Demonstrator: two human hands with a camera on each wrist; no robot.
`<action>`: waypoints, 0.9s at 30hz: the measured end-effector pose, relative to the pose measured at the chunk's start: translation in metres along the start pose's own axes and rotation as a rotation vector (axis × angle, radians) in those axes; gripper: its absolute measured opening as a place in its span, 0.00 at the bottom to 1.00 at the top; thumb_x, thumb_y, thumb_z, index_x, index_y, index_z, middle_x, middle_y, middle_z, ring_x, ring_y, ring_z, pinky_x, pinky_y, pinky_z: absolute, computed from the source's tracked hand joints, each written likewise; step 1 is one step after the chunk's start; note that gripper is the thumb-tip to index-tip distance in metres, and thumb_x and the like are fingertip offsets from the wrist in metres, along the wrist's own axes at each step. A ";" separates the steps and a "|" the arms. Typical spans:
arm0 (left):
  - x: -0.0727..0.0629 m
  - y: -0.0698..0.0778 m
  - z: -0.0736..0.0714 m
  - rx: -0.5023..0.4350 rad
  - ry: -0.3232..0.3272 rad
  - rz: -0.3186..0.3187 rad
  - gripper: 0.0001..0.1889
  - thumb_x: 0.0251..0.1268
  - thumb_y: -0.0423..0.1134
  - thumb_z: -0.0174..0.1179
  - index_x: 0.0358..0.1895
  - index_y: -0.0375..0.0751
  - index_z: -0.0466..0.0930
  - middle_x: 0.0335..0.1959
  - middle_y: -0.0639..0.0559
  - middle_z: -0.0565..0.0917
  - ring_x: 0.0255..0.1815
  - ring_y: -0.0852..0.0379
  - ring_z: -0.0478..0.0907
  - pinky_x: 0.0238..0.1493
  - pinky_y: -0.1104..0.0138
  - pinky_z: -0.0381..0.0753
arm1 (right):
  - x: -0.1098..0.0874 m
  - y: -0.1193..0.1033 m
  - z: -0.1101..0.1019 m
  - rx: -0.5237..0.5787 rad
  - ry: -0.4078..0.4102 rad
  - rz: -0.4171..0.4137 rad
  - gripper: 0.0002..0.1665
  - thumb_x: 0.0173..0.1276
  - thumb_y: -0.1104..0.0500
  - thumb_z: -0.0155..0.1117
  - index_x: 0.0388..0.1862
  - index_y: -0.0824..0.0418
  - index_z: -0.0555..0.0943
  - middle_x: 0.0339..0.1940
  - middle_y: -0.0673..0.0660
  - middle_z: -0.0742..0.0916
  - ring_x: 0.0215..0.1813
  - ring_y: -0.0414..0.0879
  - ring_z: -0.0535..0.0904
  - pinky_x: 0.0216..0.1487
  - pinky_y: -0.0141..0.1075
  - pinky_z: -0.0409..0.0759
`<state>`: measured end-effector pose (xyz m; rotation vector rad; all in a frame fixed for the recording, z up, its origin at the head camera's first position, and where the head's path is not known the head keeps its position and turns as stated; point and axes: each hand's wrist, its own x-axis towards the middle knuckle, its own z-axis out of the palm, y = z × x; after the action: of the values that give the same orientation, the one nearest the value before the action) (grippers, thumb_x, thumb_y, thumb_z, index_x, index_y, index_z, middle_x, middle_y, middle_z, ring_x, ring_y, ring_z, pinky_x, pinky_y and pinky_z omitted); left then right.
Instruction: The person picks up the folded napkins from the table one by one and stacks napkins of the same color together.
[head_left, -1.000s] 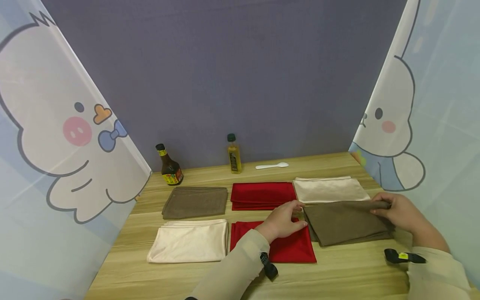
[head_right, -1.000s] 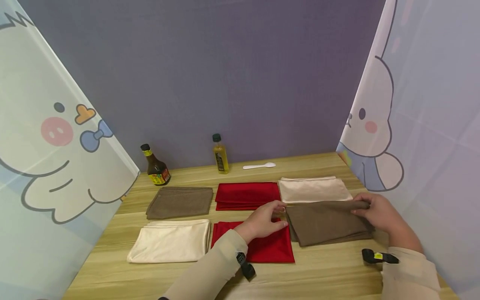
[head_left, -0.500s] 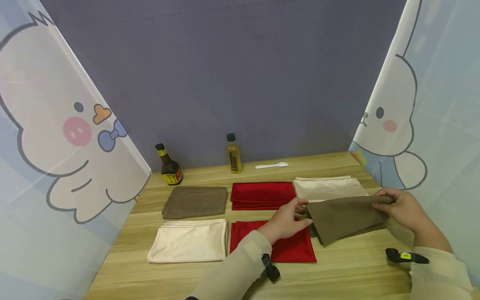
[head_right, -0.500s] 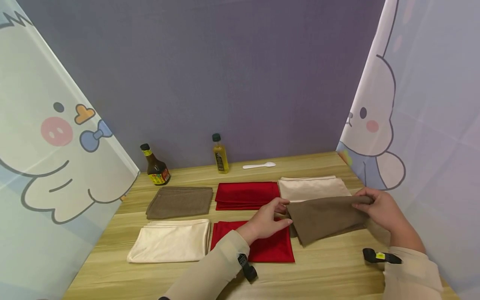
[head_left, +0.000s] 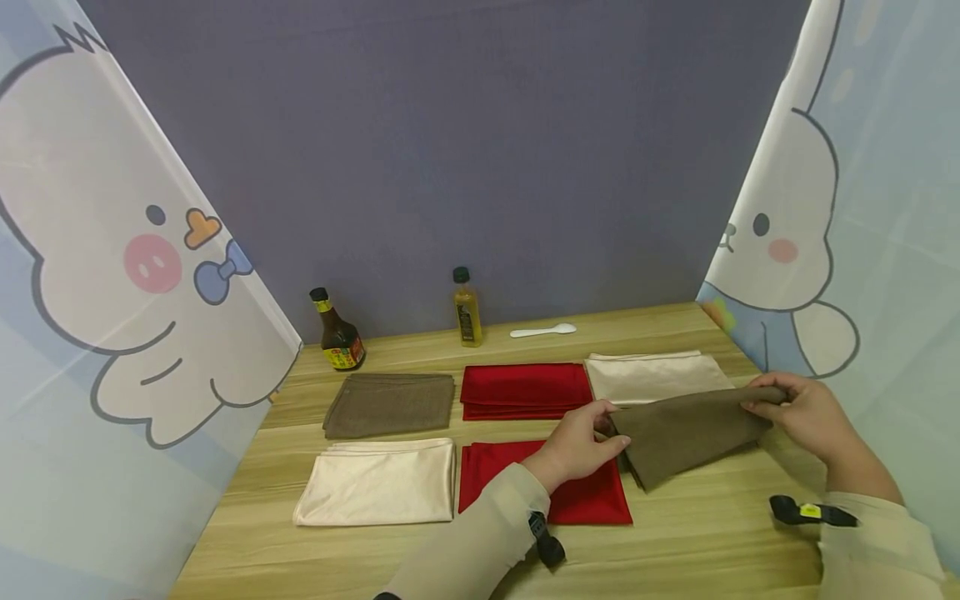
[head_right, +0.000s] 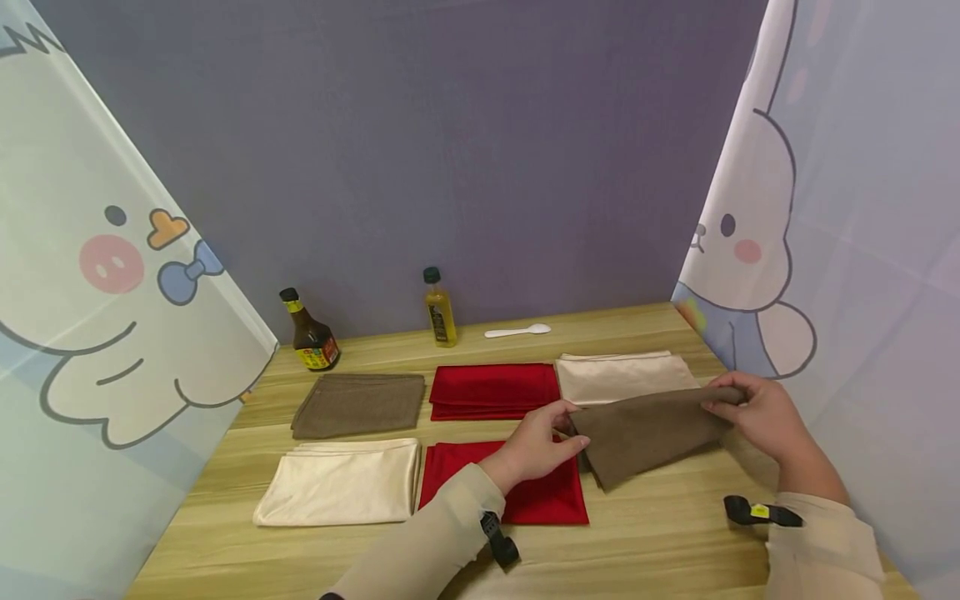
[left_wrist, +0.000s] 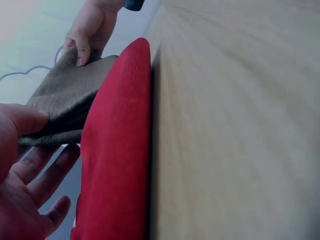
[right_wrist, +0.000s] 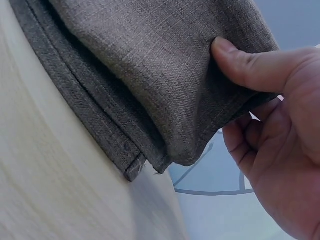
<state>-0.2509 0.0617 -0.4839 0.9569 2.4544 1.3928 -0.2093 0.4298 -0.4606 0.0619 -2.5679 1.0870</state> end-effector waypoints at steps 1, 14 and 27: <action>0.000 0.000 0.001 0.002 0.005 0.001 0.20 0.72 0.41 0.69 0.64 0.47 0.78 0.42 0.62 0.83 0.33 0.71 0.80 0.41 0.75 0.80 | 0.000 0.000 -0.001 0.004 0.006 -0.005 0.06 0.66 0.65 0.77 0.40 0.62 0.87 0.34 0.41 0.87 0.36 0.32 0.78 0.31 0.29 0.75; 0.000 0.005 0.007 0.019 0.007 0.002 0.19 0.68 0.45 0.73 0.60 0.47 0.84 0.42 0.65 0.82 0.41 0.72 0.79 0.42 0.77 0.79 | -0.001 -0.006 -0.005 0.178 0.079 -0.065 0.10 0.63 0.74 0.75 0.40 0.64 0.88 0.35 0.35 0.87 0.36 0.32 0.79 0.29 0.28 0.75; 0.000 0.011 0.006 0.041 0.075 0.112 0.08 0.72 0.41 0.68 0.50 0.48 0.84 0.36 0.65 0.80 0.37 0.73 0.77 0.34 0.79 0.77 | -0.004 -0.006 -0.007 0.217 0.074 -0.083 0.09 0.66 0.72 0.73 0.43 0.64 0.88 0.39 0.34 0.86 0.40 0.32 0.78 0.30 0.28 0.73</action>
<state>-0.2430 0.0701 -0.4783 1.0860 2.5288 1.4436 -0.2029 0.4298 -0.4531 0.1762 -2.3519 1.3058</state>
